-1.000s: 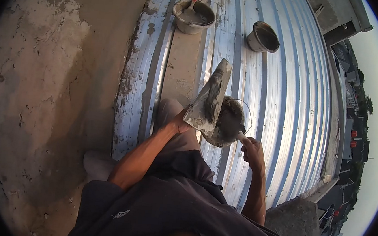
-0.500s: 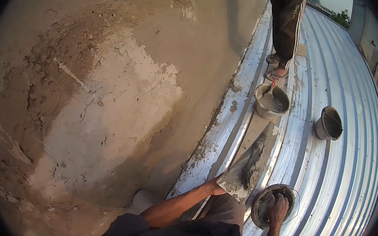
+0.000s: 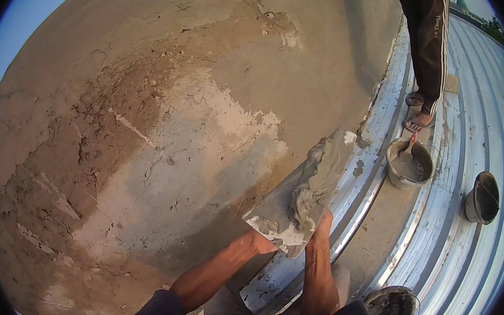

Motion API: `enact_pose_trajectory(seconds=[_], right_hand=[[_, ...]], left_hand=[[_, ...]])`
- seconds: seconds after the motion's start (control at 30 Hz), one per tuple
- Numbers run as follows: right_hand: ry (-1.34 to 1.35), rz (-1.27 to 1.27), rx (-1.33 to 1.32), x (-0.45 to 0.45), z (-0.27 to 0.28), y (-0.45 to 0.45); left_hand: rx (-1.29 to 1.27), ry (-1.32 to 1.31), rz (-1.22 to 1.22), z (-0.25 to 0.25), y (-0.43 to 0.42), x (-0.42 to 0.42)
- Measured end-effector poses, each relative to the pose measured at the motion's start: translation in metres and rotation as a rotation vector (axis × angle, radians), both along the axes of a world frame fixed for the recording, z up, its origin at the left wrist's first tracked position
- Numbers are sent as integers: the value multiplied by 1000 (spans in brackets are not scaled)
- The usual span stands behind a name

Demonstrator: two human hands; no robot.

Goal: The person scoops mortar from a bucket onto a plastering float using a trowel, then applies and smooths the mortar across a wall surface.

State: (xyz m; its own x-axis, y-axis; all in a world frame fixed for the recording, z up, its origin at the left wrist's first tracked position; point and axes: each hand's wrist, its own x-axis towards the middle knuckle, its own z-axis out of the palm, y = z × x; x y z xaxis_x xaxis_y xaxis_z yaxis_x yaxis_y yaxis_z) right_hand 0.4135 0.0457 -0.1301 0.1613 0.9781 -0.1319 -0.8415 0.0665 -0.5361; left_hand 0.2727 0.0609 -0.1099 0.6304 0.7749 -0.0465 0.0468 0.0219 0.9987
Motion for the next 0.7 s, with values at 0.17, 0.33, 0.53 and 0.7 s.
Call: enact_pose_trajectory(seconds=[0.17,0.33,0.53,0.7], right_hand=[[277,114,339,-7,62,66],[435,-59,411,4,134,170],[-3,-167,239,-9,148,276],[-427,-260,102,-48,197,236]], left_hand=[[-643,-651,-336,67,37,-14],[319,-61,434,121,-28,-90],[1698,1183,1705,178,-104,-260],[1729,1570,1793,185,-108,-307]])
